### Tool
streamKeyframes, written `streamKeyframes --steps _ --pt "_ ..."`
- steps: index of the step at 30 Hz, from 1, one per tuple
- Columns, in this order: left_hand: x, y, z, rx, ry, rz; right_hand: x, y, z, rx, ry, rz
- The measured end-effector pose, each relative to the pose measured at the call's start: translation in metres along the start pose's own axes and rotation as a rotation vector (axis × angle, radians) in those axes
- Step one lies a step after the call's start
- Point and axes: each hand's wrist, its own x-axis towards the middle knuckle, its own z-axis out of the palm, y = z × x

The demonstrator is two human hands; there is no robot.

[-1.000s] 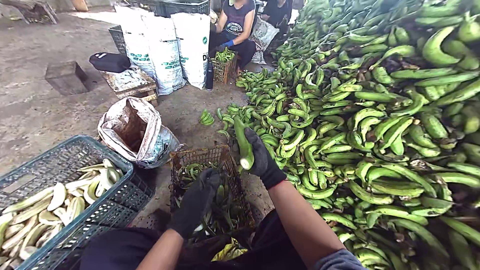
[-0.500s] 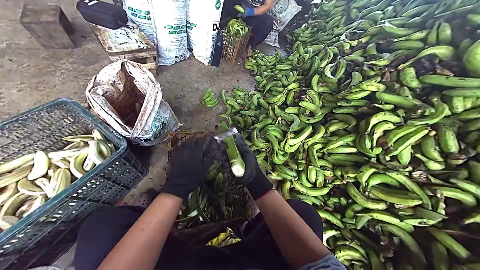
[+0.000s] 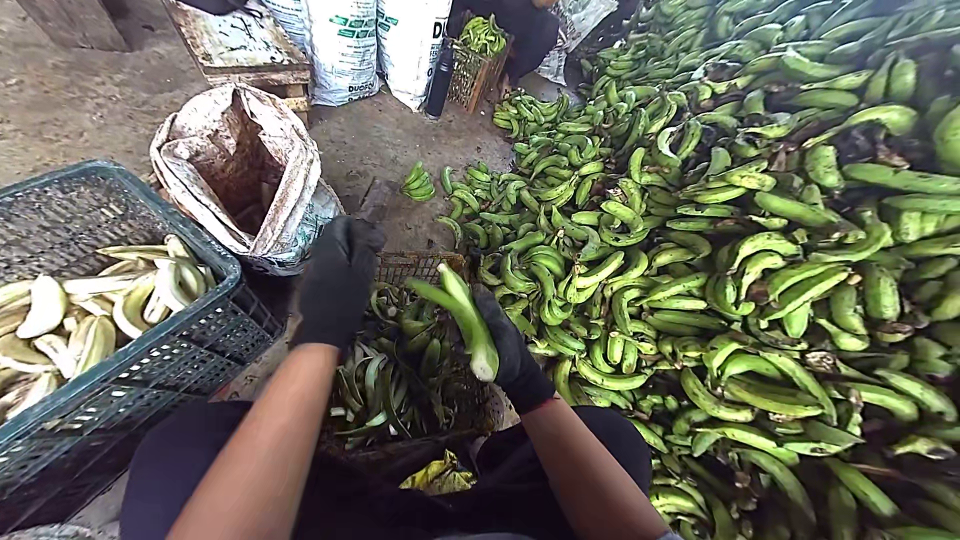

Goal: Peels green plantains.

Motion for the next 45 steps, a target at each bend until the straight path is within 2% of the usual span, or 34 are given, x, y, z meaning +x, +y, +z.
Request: streamKeyframes --steps 2,4,7,9,12,14,15,17,19,22,24,27,30,31,33,36,38,41,45 --pt "-0.013 0.01 -0.013 -0.055 -0.124 -0.01 0.005 -0.001 -0.013 0.078 0.002 -0.026" --pt "-0.034 0.017 -0.007 -0.085 -0.289 0.037 0.015 -0.011 -0.022 0.105 0.044 -0.081" --pt "-0.064 0.021 0.01 -0.052 -0.497 0.078 0.018 -0.023 -0.029 -0.098 0.173 -0.255" --pt "-0.078 0.024 0.016 0.006 -0.545 0.129 0.016 -0.025 -0.029 -0.25 0.232 -0.355" --pt "-0.08 0.023 0.021 0.093 -0.52 0.192 0.015 -0.023 -0.02 -0.381 0.265 -0.378" --pt "-0.07 0.018 0.024 0.151 -0.469 0.216 0.01 -0.012 -0.014 -0.389 0.172 -0.379" --pt "-0.064 0.013 0.026 0.201 -0.407 0.249 0.008 -0.003 -0.012 -0.335 0.116 -0.373" --pt "-0.05 0.002 0.026 0.314 -0.221 0.306 0.006 0.01 -0.005 -0.098 0.019 -0.219" --pt "-0.037 -0.002 0.018 0.311 -0.07 0.261 0.003 0.011 0.001 -0.007 -0.039 -0.08" --pt "-0.036 0.006 0.0 0.178 -0.04 0.163 0.004 0.004 -0.004 -0.007 -0.059 -0.092" --pt "-0.05 0.012 0.002 0.085 -0.135 0.161 0.008 -0.003 -0.008 -0.06 0.051 -0.228" --pt "-0.08 0.014 0.02 0.026 -0.307 0.19 0.014 -0.015 -0.003 -0.234 0.368 -0.459" --pt "-0.096 0.018 0.031 0.077 -0.337 0.2 0.016 -0.023 0.004 -0.338 0.587 -0.488" --pt "-0.095 0.019 0.032 0.096 -0.329 0.201 0.016 -0.024 0.006 -0.348 0.574 -0.473" --pt "-0.083 0.015 0.033 0.145 -0.27 0.227 0.011 -0.017 0.0 -0.286 0.354 -0.397" --pt "-0.054 0.0 0.027 0.213 -0.188 0.217 0.007 -0.004 -0.001 -0.011 -0.078 -0.068" --pt "-0.038 -0.01 0.021 0.178 -0.145 0.152 0.006 -0.003 0.006 0.009 -0.25 0.087" --pt "-0.032 -0.012 0.012 0.121 -0.141 0.073 0.002 -0.006 0.006 -0.077 -0.223 0.07" --pt "-0.05 -0.001 0.024 0.133 -0.18 0.139 0.016 -0.013 -0.005 0.018 0.077 -0.14"
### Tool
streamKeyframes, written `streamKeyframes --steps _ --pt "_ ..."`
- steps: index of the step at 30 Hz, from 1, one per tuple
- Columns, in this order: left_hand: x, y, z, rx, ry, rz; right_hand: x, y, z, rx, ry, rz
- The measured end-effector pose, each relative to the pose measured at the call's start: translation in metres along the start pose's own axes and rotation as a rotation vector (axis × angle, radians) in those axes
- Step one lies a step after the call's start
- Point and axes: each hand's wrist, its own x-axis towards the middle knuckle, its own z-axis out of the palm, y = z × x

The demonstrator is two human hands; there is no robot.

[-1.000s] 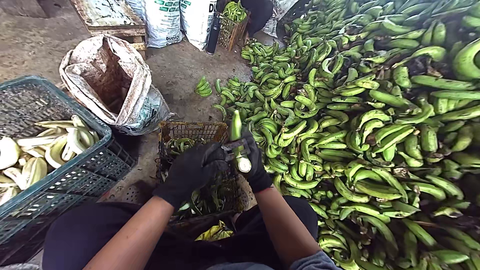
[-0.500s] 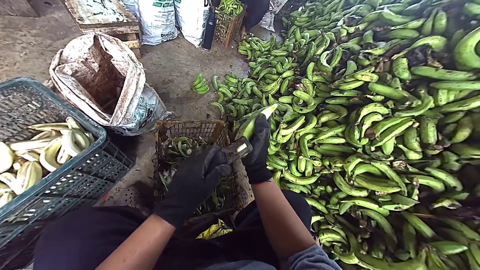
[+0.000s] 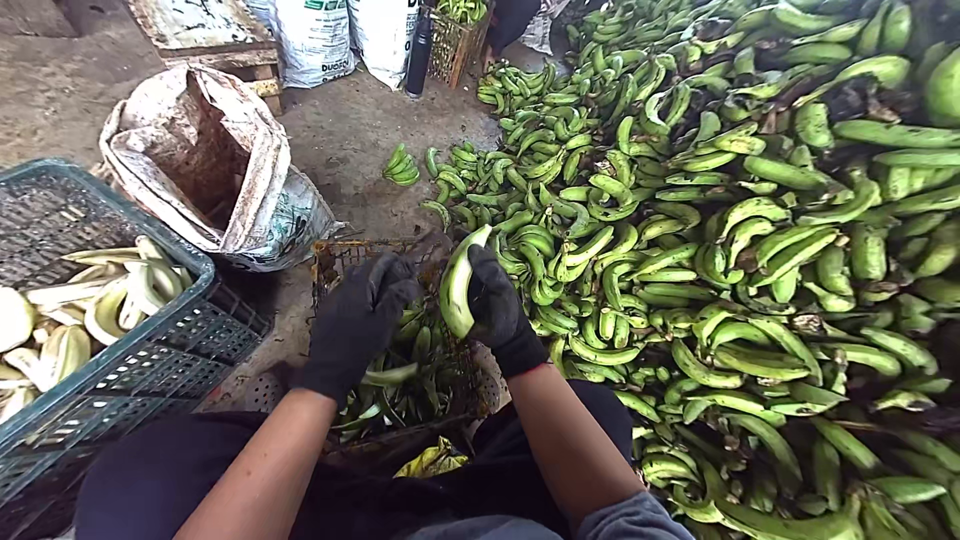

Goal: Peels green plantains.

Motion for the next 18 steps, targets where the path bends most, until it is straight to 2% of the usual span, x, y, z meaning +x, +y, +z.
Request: streamKeyframes --steps 5,7,9,12,15,16,18 --pt "-0.026 0.016 0.024 0.112 0.063 0.142 0.007 -0.022 0.022 0.139 0.446 -0.139" --pt "-0.032 0.018 0.027 0.165 0.121 0.153 0.007 -0.026 0.027 0.115 0.537 -0.166" --pt "-0.033 0.017 0.029 0.192 0.162 0.166 0.007 -0.026 0.028 0.081 0.549 -0.148" --pt "-0.025 0.015 0.024 0.174 0.105 0.105 0.002 -0.019 0.017 -0.03 0.349 -0.059" --pt "-0.007 0.006 0.009 0.12 0.029 0.044 -0.008 -0.01 0.007 -0.171 -0.096 0.008" --pt "-0.001 -0.002 0.006 0.102 0.013 0.03 -0.011 -0.009 0.008 -0.217 -0.195 0.064" --pt "0.007 -0.013 0.005 0.092 0.006 0.022 -0.012 -0.007 0.01 -0.273 -0.281 0.192"
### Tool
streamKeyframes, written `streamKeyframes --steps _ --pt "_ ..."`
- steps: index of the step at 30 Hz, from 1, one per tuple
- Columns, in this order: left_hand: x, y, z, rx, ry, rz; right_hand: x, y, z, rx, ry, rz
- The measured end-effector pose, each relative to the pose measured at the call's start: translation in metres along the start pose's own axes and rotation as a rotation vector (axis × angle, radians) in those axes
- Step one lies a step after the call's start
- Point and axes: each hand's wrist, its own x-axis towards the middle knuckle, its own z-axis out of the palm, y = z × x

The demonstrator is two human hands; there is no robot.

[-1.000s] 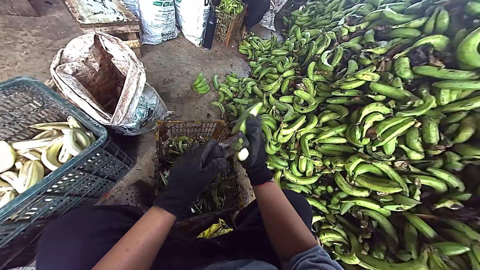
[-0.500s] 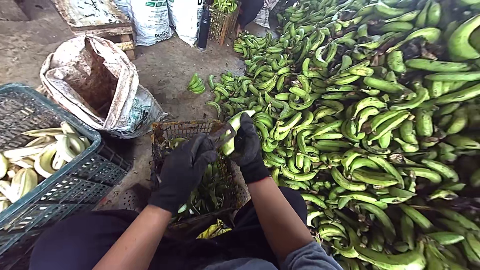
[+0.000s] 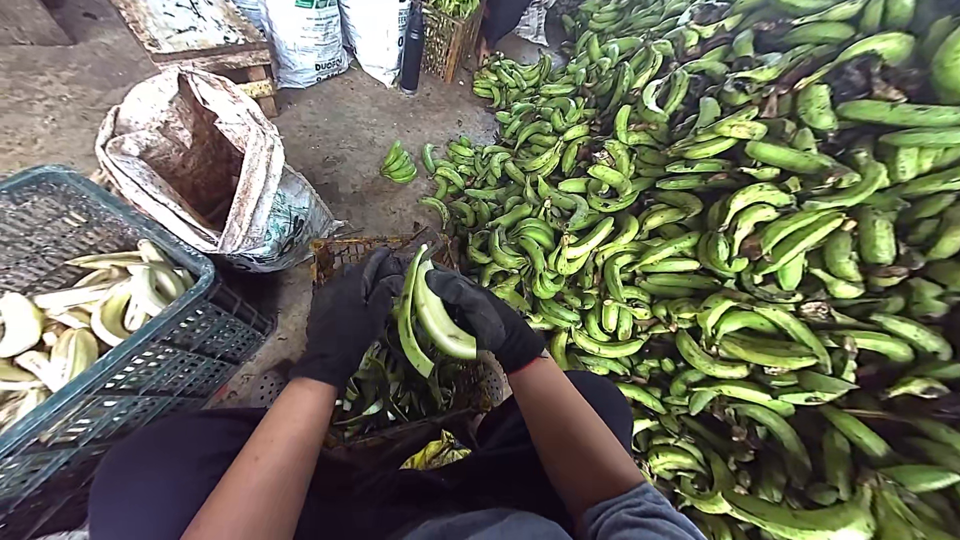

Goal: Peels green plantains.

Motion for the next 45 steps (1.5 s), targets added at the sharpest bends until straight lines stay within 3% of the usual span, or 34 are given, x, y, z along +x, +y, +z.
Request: streamKeyframes --steps 8,12,18,21,23,27,30,34,41,45 --pt "0.008 -0.005 0.019 0.005 -0.038 -0.062 -0.004 0.004 -0.014 -0.032 -0.089 0.055" --pt "0.016 -0.015 -0.006 -0.139 -0.022 -0.221 -0.004 0.01 -0.01 -0.071 -0.068 0.095" --pt "-0.012 0.008 0.007 -0.019 -0.014 0.111 0.015 0.001 -0.009 0.497 0.34 -0.111" --pt "-0.023 0.016 0.018 0.085 0.124 0.271 0.028 -0.011 -0.01 0.897 0.428 -0.229" --pt "-0.026 0.019 0.021 0.141 0.204 0.299 0.032 -0.013 -0.012 1.007 0.503 -0.278" --pt "-0.029 0.022 0.025 0.204 0.323 0.309 0.023 -0.007 -0.007 0.845 0.577 -0.298" --pt "-0.025 0.022 0.02 0.127 0.199 0.251 0.026 -0.006 -0.012 0.893 0.437 -0.283" --pt "-0.016 0.021 0.006 0.025 0.051 0.137 0.008 -0.007 -0.001 0.57 0.259 -0.14" --pt "-0.027 0.01 0.015 0.208 0.123 0.236 0.006 0.008 0.0 0.172 0.456 -0.054" --pt "-0.023 0.007 0.012 0.163 0.063 0.178 0.003 0.013 -0.001 -0.017 0.382 -0.116"
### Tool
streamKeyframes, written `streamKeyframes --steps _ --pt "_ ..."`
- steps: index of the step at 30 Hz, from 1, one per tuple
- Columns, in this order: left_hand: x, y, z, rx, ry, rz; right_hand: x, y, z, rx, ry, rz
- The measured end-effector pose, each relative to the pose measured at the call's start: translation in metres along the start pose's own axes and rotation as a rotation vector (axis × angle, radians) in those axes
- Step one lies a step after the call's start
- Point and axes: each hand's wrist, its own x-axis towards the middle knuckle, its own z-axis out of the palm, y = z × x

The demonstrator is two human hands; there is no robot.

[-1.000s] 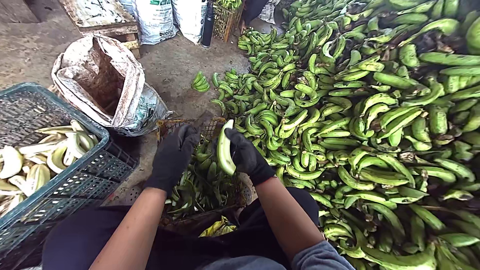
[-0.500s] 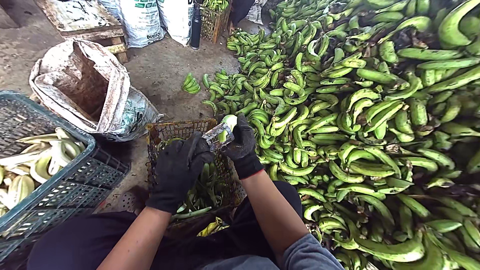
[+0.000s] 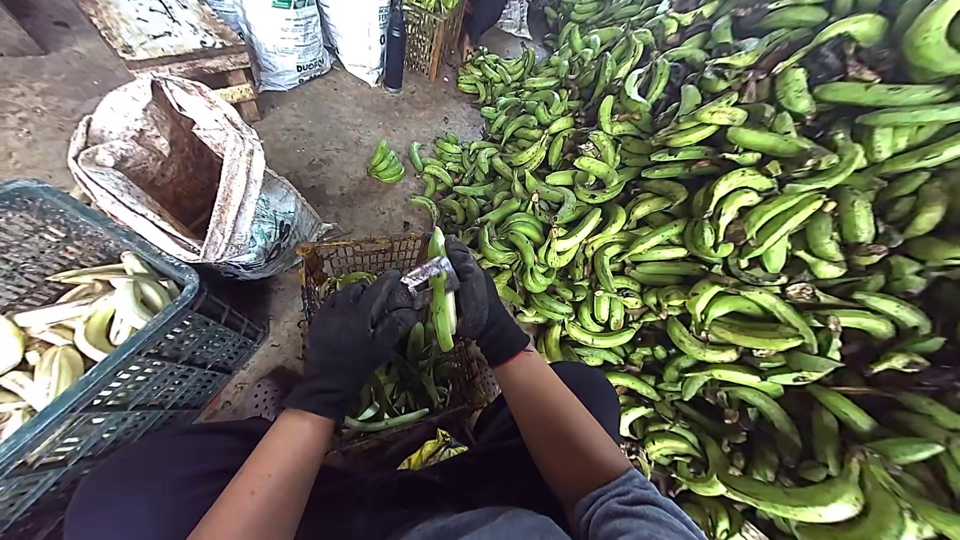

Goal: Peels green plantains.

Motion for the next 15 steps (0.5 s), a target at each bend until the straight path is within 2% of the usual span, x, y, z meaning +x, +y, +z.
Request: streamKeyframes --steps 3,5,6,8,9,11,13,15 --pt "0.014 -0.008 -0.007 -0.166 -0.091 -0.216 -0.004 0.002 0.004 -0.18 -0.168 -0.082" --pt "0.02 -0.015 -0.012 -0.259 -0.127 -0.301 -0.005 -0.001 0.007 -0.266 -0.244 -0.054" --pt "0.02 -0.017 -0.014 -0.289 -0.149 -0.34 -0.004 0.001 0.007 -0.21 -0.238 -0.014" --pt "0.019 -0.017 -0.016 -0.317 -0.171 -0.386 0.0 0.005 0.003 0.065 -0.192 0.123" --pt "0.018 -0.016 -0.015 -0.315 -0.165 -0.37 0.002 0.005 0.0 0.224 -0.146 0.206" --pt "0.013 -0.013 -0.013 -0.208 -0.156 -0.236 0.008 0.001 -0.005 0.465 -0.026 0.327" --pt "0.005 -0.007 -0.006 -0.051 -0.103 -0.023 0.016 0.002 -0.014 0.642 0.037 0.324" --pt "-0.004 -0.002 0.003 0.047 0.018 0.194 0.025 0.007 -0.025 0.786 0.021 0.334"
